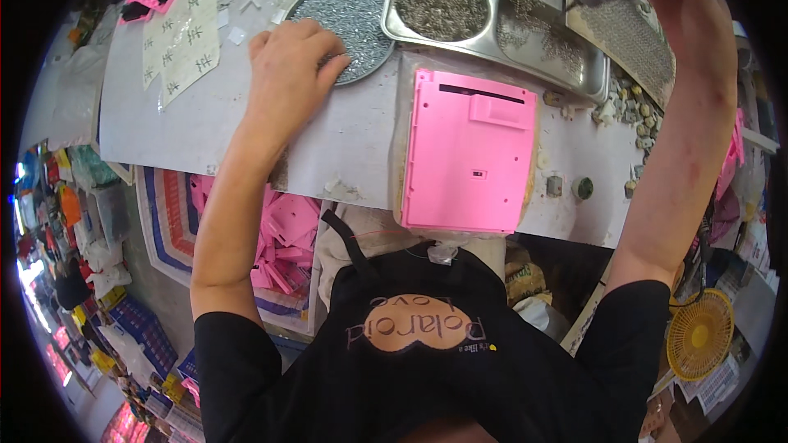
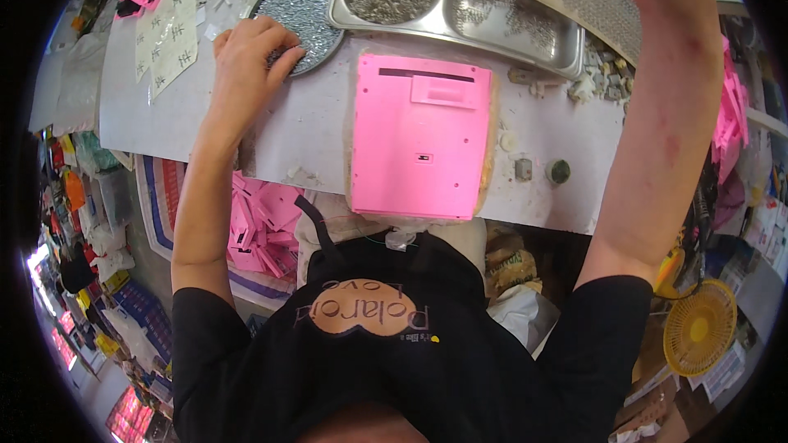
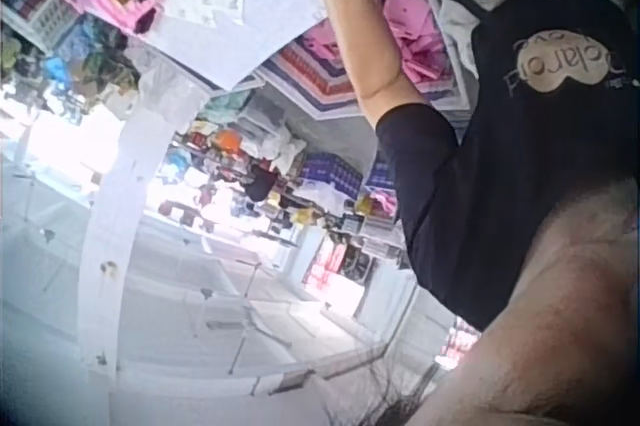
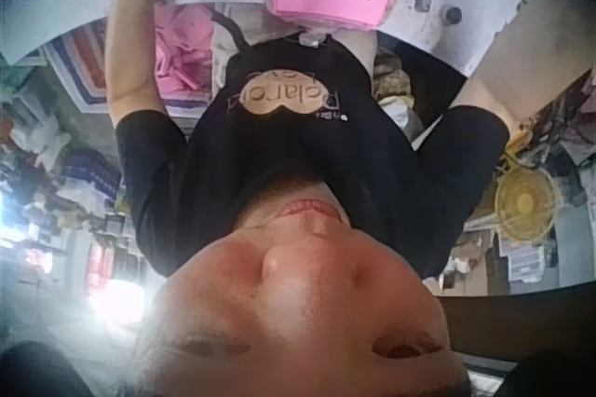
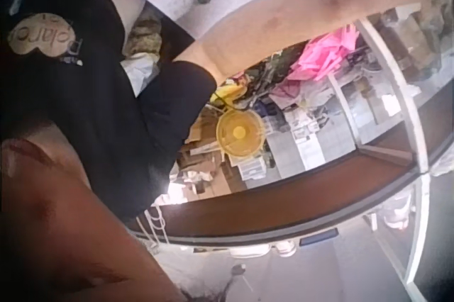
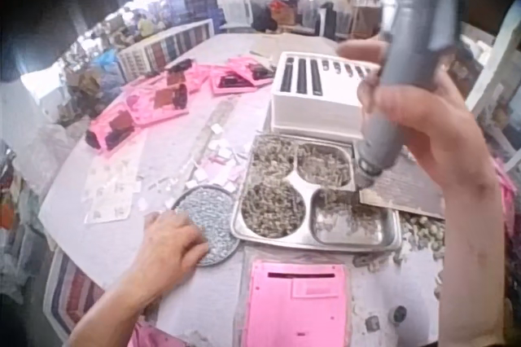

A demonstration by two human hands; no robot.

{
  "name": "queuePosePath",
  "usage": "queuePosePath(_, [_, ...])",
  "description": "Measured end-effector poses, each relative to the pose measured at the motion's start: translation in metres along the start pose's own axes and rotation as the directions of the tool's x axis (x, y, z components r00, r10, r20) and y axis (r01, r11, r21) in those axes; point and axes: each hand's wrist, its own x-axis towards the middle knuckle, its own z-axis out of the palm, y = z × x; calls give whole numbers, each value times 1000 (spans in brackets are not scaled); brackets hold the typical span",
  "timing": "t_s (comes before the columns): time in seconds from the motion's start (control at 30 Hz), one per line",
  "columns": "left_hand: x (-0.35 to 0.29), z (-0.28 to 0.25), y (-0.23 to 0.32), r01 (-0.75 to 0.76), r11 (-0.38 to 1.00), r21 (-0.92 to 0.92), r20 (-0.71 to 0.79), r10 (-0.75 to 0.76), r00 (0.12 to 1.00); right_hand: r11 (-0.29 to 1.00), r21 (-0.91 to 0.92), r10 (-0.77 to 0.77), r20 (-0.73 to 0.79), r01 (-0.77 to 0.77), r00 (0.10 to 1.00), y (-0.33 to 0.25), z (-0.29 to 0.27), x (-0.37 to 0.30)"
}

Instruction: Assembling and soldering components of a pink electronic device.

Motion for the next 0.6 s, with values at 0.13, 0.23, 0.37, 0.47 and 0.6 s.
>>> queuePosePath(0.13, [9, 1, -2, -12, 1000, -9, -132, 11, 991, 990, 74, 104, 175, -119, 979, -12, -25, -19])
queuePosePath(0.23, [18, 1, -1, -16, 999, 46, -218, 26, 976, 961, 180, 179, 178, -211, 968, 7, -38, -53])
queuePosePath(0.37, [23, 17, -4, 15, 996, 85, -237, 5, 972, 912, 268, 309, 56, -312, 949, -30, -10, -90])
queuePosePath(0.47, [17, 15, 10, 53, 998, -27, -223, -58, 973, 861, 450, 258, 15, -237, 966, -29, 0, -115])
queuePosePath(0.6, [-17, -14, 89, -223, 929, -295, -140, 189, 972, 775, 629, 105, -30, -62, 994, -42, 23, -128])
